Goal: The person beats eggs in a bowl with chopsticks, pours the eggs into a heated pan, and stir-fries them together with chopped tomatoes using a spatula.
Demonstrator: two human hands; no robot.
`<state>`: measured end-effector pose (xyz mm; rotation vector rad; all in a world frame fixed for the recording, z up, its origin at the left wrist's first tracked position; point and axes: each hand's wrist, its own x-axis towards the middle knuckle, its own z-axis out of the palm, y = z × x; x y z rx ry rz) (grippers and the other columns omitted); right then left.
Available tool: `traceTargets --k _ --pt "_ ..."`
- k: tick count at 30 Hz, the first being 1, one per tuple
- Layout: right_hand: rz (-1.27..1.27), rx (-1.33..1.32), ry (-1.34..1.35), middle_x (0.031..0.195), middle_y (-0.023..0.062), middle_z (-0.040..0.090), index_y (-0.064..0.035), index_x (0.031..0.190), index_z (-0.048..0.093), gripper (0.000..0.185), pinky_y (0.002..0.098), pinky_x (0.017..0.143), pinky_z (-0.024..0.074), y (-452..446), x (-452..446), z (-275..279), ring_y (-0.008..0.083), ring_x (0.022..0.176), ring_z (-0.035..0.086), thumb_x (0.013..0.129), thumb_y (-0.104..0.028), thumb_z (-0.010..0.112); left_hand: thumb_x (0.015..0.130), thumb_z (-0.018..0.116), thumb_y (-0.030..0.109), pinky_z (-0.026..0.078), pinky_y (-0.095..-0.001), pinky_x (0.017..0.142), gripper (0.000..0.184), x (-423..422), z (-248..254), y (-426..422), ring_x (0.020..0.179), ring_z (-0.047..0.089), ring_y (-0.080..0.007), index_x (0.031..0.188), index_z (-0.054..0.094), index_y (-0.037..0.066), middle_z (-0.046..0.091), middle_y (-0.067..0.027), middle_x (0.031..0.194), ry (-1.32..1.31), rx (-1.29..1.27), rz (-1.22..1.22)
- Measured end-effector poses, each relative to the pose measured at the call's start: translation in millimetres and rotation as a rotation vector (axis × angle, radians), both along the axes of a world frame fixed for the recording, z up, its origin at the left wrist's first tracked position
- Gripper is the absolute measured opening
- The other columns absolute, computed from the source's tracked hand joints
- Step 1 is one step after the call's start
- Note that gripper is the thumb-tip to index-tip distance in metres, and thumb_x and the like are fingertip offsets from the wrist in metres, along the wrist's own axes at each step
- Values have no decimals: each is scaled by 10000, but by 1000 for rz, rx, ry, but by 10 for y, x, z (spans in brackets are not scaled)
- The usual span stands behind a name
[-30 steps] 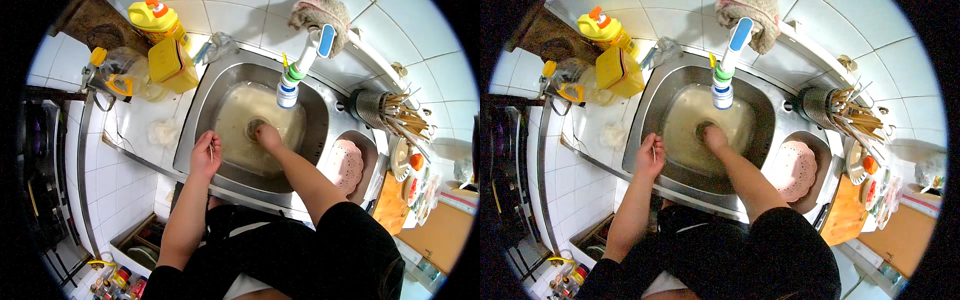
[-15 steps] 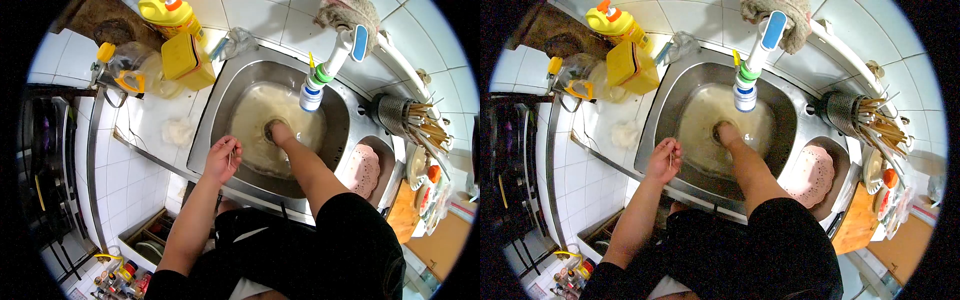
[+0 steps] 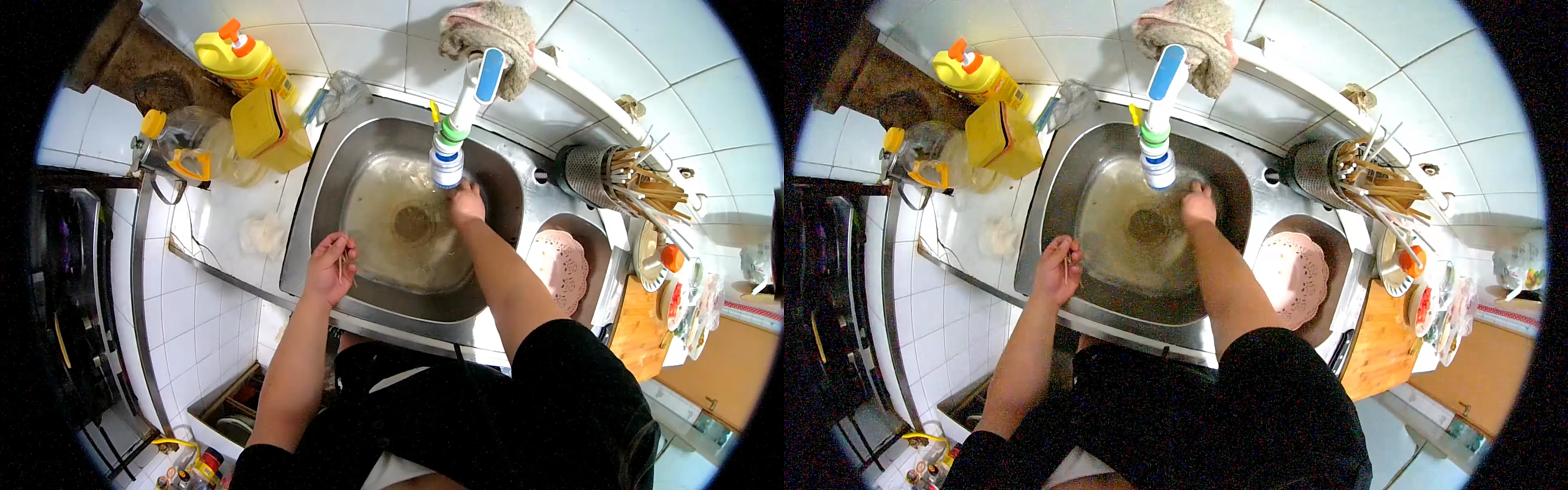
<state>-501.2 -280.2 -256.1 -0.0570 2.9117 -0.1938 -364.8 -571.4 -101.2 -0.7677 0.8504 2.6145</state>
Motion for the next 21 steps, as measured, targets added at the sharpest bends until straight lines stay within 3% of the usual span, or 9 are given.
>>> traceTargets --k 4,7,11,13,16,19,21 --pt "-245 -280 -402 1054 202 605 -49 964 664 269 397 838 477 36 -23 -160 344 960 597 807 -196 502 887 573 135 480 -213 507 45 -4 1 2 718 582 -104 928 569 117 604 -19 818 15 -24 -17" --pt "67 -147 -415 943 196 634 -61 959 668 271 416 812 482 -71 273 -64 337 916 612 802 -223 517 886 574 133 484 -212 505 44 -1 54 21 719 584 -105 924 563 113 602 -19 812 -18 -60 -16" --pt "425 -46 -568 953 189 630 -72 985 650 299 435 785 480 -209 724 126 349 900 605 782 -266 545 886 573 129 495 -219 505 44 -40 127 68 718 591 -107 923 563 108 602 -18 810 -49 -106 -12" --pt "396 -231 -437 928 191 634 -68 944 658 254 438 773 484 -238 1044 189 349 863 613 772 -217 545 885 574 127 502 -223 508 43 -21 91 67 716 594 -107 921 564 108 603 -17 806 -57 -99 -24" --pt "371 -207 -363 932 192 634 -64 927 664 226 430 796 481 -506 1256 93 347 910 607 772 -149 523 883 576 124 508 -224 510 41 -66 50 29 714 596 -105 920 565 109 604 -15 802 -34 -71 -53" --pt "429 -171 -661 951 195 630 -45 962 643 246 415 819 475 -706 1283 222 337 968 586 777 -120 499 885 575 126 507 -222 511 42 -36 97 48 712 594 -100 919 563 105 601 -12 804 -40 -70 -71" --pt "425 -138 -637 948 200 627 -24 953 633 244 413 808 479 -740 1380 176 340 960 586 776 -116 493 886 575 129 506 -221 512 46 -39 98 41 712 592 -96 920 562 101 599 -8 808 -46 -74 -95"
